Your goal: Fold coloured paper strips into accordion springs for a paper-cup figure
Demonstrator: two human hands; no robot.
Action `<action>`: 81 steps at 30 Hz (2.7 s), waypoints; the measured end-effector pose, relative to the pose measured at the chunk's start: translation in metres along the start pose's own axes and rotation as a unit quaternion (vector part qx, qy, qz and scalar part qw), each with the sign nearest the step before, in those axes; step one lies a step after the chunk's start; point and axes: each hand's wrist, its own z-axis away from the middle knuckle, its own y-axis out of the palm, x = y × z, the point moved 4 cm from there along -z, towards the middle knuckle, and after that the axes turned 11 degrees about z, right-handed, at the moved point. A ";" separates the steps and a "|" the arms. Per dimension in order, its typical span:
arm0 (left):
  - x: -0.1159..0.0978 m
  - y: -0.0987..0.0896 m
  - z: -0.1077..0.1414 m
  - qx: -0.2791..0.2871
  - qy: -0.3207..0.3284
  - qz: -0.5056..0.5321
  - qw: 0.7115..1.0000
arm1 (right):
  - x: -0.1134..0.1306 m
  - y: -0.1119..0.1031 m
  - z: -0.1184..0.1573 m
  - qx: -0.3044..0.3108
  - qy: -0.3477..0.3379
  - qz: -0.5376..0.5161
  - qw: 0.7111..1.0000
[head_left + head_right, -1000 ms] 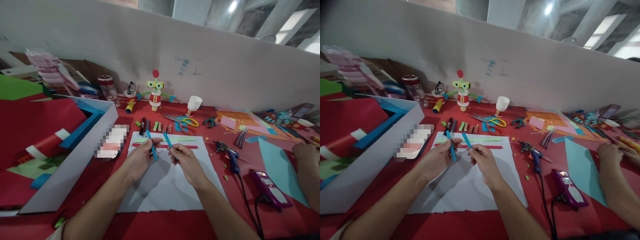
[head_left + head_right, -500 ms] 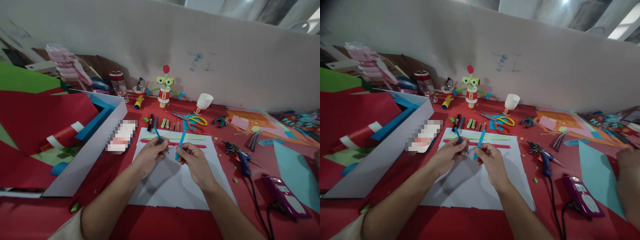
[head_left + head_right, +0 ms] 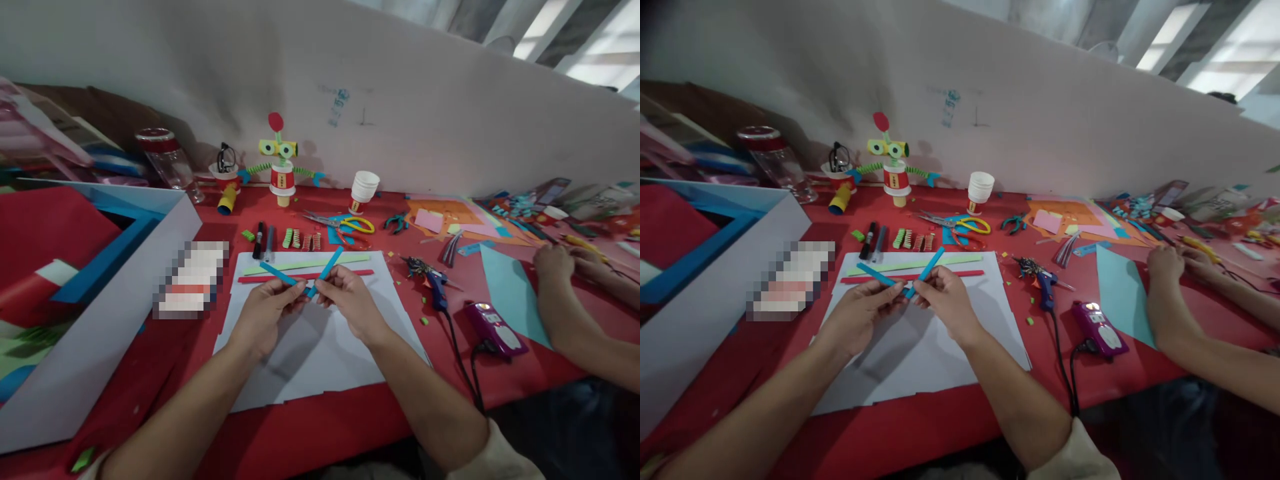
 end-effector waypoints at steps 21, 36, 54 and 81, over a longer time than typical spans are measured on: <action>0.001 -0.001 -0.003 0.059 -0.015 -0.020 0.998 | -0.002 0.000 0.000 -0.006 -0.012 0.037 0.999; -0.012 0.003 -0.007 0.080 -0.035 -0.056 0.995 | -0.002 0.004 0.000 -0.003 -0.031 0.000 1.000; -0.002 0.030 -0.007 0.065 -0.036 0.030 0.997 | 0.016 -0.006 0.007 -0.103 -0.132 0.045 0.985; -0.002 0.001 -0.006 0.081 -0.038 -0.002 0.996 | 0.002 0.003 0.005 -0.008 -0.048 0.029 0.998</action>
